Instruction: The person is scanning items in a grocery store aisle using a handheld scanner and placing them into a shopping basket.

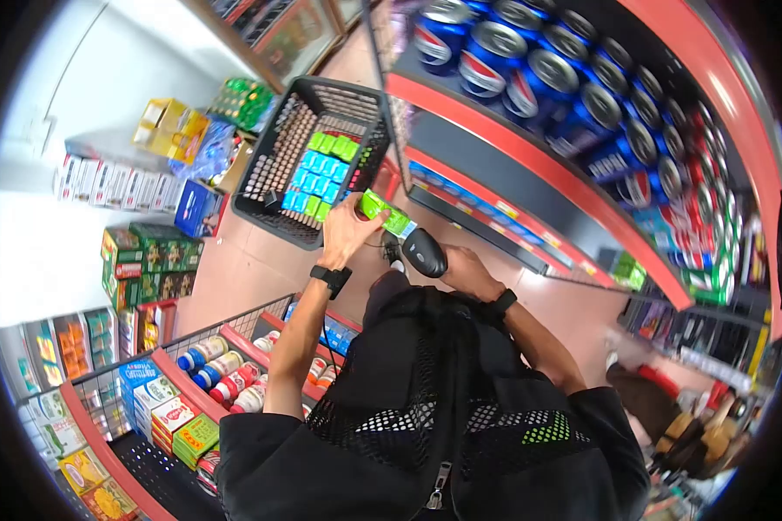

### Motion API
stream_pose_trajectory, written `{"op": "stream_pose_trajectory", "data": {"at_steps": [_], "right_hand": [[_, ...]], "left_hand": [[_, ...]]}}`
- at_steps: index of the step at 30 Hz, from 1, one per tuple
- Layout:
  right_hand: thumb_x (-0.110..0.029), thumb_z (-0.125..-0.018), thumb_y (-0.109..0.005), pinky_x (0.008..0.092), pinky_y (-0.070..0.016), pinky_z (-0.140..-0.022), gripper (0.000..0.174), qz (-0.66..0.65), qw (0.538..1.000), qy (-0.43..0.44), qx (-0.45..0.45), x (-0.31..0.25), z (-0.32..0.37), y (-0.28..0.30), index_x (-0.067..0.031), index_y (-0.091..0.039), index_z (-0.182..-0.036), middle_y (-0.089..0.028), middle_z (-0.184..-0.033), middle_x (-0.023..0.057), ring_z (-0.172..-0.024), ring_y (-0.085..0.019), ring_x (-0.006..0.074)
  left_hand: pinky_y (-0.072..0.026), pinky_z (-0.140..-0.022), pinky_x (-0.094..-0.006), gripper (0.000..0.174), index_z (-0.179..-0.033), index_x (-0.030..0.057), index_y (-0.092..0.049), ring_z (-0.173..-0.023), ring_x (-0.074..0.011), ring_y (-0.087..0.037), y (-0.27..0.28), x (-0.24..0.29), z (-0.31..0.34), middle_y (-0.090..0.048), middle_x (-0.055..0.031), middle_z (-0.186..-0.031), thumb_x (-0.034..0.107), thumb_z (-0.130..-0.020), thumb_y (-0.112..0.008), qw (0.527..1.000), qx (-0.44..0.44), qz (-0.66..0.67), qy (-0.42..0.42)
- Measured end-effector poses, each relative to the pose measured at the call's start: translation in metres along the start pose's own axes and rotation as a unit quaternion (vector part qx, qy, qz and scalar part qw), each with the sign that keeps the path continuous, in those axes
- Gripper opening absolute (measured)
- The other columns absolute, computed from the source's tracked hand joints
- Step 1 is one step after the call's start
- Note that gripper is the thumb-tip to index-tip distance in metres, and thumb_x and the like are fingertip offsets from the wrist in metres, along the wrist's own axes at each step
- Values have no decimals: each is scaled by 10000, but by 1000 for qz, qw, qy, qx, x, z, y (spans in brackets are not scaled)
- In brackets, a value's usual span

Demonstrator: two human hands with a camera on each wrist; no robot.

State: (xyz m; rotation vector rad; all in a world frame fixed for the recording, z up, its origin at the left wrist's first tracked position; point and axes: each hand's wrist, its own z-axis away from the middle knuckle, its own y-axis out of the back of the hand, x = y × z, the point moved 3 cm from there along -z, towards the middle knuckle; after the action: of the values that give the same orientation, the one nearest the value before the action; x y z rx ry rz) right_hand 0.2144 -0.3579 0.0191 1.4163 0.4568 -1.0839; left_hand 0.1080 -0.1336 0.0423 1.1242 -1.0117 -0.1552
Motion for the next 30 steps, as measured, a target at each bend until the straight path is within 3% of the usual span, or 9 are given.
{"op": "stream_pose_trajectory", "data": {"at_steps": [5, 8, 11, 17, 19, 23, 25, 27, 30], "right_hand": [[-162, -802, -658, 467, -500, -797, 331, 44, 996, -7, -74, -36, -69, -7, -46, -629, -1111, -673, -987, 219, -933, -633, 407], [-158, -791, -668, 474, -497, -786, 336, 26, 996, -31, -82, -39, -103, -15, -50, -629, -1107, -670, -970, 222, -930, -631, 410], [-153, -764, -686, 470, -496, -795, 361, -10, 1000, -20, -15, -38, -119, -23, -57, -628, -1107, -667, -998, 219, -937, -629, 413], [-186, -744, -736, 422, -503, -781, 392, -32, 990, -123, -54, -50, -140, -22, -22, -638, -1087, -677, -963, 220, -919, -647, 395], [-255, -743, -776, 394, -508, -784, 428, -49, 985, -164, -27, -40, -139, -25, -30, -646, -1084, -698, -966, 179, -924, -674, 339], [-244, -737, -782, 357, -513, -777, 414, -56, 966, -252, -27, -15, -139, -28, -41, -656, -1075, -704, -948, 148, -906, -688, 277], [-198, -786, -699, 435, -510, -802, 400, -79, 954, -284, -49, -23, -145, -17, -29, -616, -1139, -671, -1010, 227, -968, -634, 411], [-196, -786, -700, 432, -511, -807, 404, -95, 947, -305, -31, -27, -149, -14, -25, -615, -1142, -671, -1015, 230, -975, -634, 409], [-187, -785, -704, 428, -511, -816, 412, -111, 941, -321, -4, -22, -153, -8, -16, -612, -1149, -669, -1024, 237, -986, -635, 405]], "left_hand": [[-527, -826, -406, 731, -1183, -32, -597, -935, -346, -672, 50, -48, -30, -680, -222, -1021, 494, -704, -764, 1000, -2, -9, 8], [-513, -868, -408, 735, -1190, -26, -577, -994, -349, -643, 70, -77, -76, -657, -210, -1086, 471, -688, -781, 998, 24, -8, -58], [-493, -915, -407, 709, -1218, -4, -534, -1102, -332, -594, 84, -92, -130, -600, -188, -1193, 437, -717, -773, 992, -6, -22, -120], [-490, -943, -422, 633, -1263, 35, -482, -1132, -358, -559, 35, -121, -259, -555, -172, -1234, 195, -715, -754, 958, -57, 17, -281], [-539, -843, -429, 684, -1281, 51, -465, -1102, -349, -583, 6, -131, -293, -521, -164, -1274, 197, -694, -785, 952, -84, -23, -294], [-540, -809, -449, 683, -1311, 88, -449, -1033, -358, -621, -56, -150, -342, -612, -194, -1154, 194, -720, -775, 954, -147, -83, -247], [-546, -772, -460, 686, -1311, 104, -449, -978, -363, -646, -90, -166, -357, -646, -198, -1089, 201, -718, -780, 951, -198, -114, -209], [-548, -710, -459, 753, -1334, 146, -442, -842, -368, -676, -115, -181, -364, -678, -164, -824, 239, -690, -822, 953, -204, -97, -201], [-548, -687, -469, 766, -1344, 154, -441, -836, -356, -683, -146, -192, -365, -683, -177, -863, 249, -690, -828, 939, -244, -111, -217]]}}
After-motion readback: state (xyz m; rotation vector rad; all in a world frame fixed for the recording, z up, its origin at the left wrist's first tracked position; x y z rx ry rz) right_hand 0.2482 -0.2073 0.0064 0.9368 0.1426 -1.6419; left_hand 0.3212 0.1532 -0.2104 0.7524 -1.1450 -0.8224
